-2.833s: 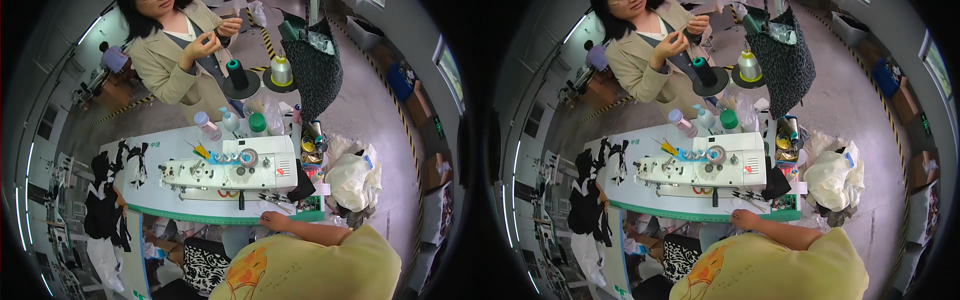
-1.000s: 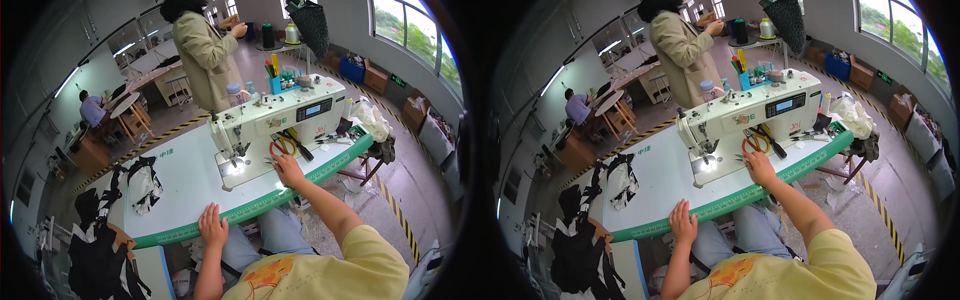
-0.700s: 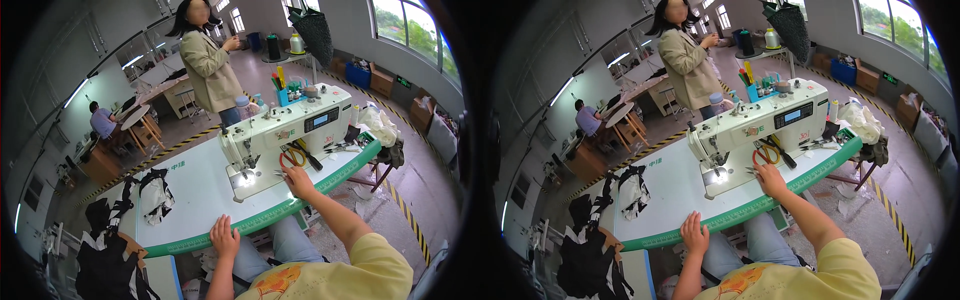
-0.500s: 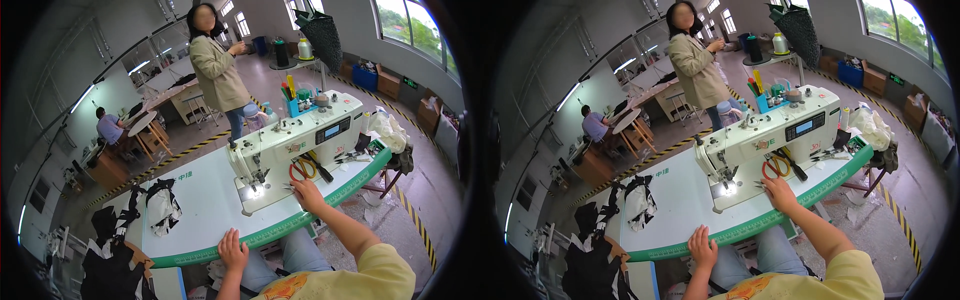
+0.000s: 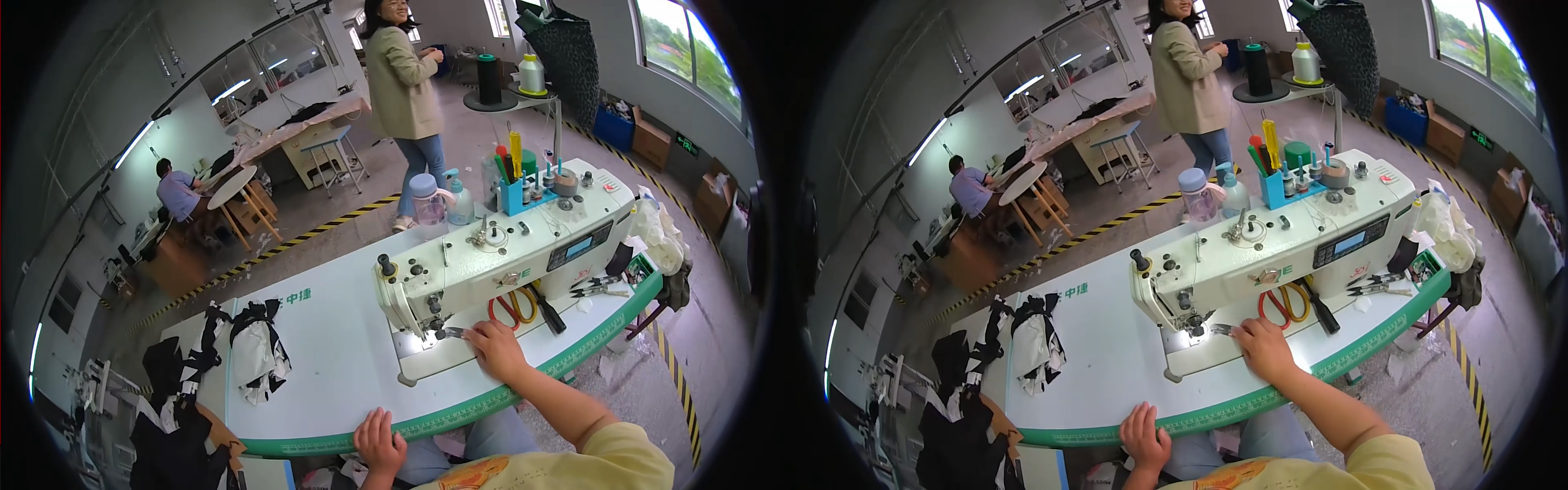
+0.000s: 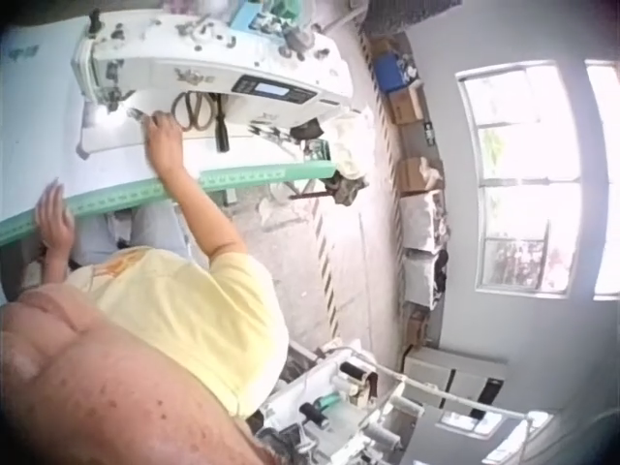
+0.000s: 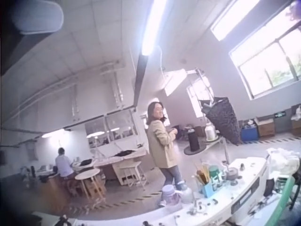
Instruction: Sorting and organizing various black and white fabric pieces at a sewing workstation in a garment factory.
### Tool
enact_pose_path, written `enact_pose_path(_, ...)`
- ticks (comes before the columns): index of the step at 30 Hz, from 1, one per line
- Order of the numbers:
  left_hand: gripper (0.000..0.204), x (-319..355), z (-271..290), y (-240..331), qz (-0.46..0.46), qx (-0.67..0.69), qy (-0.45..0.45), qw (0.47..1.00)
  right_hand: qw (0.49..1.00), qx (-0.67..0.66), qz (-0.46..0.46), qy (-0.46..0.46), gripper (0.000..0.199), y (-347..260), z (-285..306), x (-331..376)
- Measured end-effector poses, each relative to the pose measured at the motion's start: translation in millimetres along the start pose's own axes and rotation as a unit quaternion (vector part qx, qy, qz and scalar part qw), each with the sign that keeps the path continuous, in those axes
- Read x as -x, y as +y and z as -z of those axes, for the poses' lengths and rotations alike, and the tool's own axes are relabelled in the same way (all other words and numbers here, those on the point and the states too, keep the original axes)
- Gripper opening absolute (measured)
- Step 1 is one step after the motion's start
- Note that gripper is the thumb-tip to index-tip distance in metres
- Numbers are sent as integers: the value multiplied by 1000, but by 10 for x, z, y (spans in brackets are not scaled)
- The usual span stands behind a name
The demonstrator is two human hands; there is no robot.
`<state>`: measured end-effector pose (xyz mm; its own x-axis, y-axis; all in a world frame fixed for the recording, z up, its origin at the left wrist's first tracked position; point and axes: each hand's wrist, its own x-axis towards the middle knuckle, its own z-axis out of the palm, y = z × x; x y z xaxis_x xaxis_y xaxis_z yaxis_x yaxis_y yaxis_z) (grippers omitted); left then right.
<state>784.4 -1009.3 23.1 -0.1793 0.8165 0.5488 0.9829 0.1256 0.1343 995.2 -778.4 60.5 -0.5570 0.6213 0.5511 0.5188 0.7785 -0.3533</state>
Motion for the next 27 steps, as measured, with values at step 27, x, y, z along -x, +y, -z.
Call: enact_pose_path(27, 31, -46, 105, -162, 37, 121, 25, 992, 987, 123, -79, 65, 39, -253, -89, -12)
